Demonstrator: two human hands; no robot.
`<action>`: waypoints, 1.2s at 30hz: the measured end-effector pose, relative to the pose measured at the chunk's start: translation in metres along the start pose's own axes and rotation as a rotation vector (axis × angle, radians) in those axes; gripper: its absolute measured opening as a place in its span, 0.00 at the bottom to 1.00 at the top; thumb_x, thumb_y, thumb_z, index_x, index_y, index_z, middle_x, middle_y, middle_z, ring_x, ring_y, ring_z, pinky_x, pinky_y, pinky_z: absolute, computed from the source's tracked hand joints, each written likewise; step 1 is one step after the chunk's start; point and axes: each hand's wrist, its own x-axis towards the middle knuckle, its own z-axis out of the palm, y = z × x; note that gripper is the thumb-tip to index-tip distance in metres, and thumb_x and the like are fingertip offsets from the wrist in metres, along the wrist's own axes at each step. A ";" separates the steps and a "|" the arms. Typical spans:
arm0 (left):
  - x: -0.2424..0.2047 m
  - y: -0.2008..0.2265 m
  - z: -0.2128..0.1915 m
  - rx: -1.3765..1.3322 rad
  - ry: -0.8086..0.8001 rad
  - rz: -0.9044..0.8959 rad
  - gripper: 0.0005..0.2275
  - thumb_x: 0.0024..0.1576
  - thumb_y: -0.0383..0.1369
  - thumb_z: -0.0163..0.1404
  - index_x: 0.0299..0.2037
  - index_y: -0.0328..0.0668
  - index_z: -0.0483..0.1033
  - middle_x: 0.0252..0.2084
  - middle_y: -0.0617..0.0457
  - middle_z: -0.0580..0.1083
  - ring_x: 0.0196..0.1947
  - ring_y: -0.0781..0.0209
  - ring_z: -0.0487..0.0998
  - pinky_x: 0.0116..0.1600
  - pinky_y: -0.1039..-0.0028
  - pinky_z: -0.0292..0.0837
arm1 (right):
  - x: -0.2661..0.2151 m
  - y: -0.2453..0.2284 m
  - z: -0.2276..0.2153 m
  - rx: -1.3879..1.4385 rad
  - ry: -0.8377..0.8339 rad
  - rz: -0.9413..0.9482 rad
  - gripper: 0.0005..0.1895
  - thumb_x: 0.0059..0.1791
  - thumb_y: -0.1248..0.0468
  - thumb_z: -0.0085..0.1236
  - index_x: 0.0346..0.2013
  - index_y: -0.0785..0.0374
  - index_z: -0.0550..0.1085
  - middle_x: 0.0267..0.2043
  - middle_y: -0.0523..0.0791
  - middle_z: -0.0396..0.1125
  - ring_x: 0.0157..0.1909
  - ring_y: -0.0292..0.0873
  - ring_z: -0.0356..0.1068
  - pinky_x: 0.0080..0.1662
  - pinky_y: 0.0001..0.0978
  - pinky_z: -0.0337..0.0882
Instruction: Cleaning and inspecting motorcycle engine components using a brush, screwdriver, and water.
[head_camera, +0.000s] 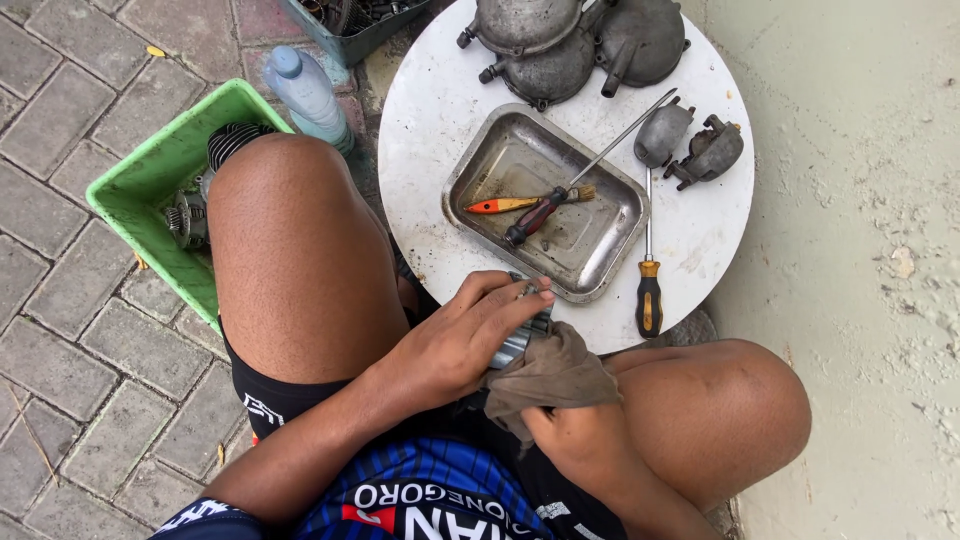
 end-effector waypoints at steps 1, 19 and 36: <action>0.000 0.004 0.003 0.070 -0.001 0.026 0.21 0.69 0.26 0.46 0.70 0.31 0.56 0.69 0.41 0.65 0.62 0.38 0.67 0.69 0.59 0.70 | -0.001 -0.001 0.003 -0.120 0.057 -0.021 0.17 0.47 0.65 0.57 0.49 0.67 0.73 0.47 0.53 0.72 0.51 0.56 0.71 0.57 0.45 0.67; -0.007 0.007 0.007 -0.464 0.131 -0.313 0.34 0.47 0.59 0.57 0.59 0.50 0.69 0.48 0.52 0.64 0.48 0.61 0.62 0.58 0.74 0.58 | 0.017 -0.016 0.006 0.865 0.497 0.452 0.08 0.46 0.73 0.49 0.25 0.66 0.75 0.30 0.45 0.72 0.35 0.36 0.71 0.40 0.27 0.72; -0.012 -0.009 0.011 -0.476 0.249 -0.498 0.37 0.43 0.56 0.61 0.60 0.47 0.66 0.49 0.53 0.65 0.49 0.63 0.67 0.57 0.76 0.63 | -0.006 -0.004 -0.007 0.971 0.436 0.420 0.05 0.49 0.71 0.56 0.35 0.72 0.77 0.37 0.49 0.74 0.39 0.42 0.75 0.43 0.33 0.78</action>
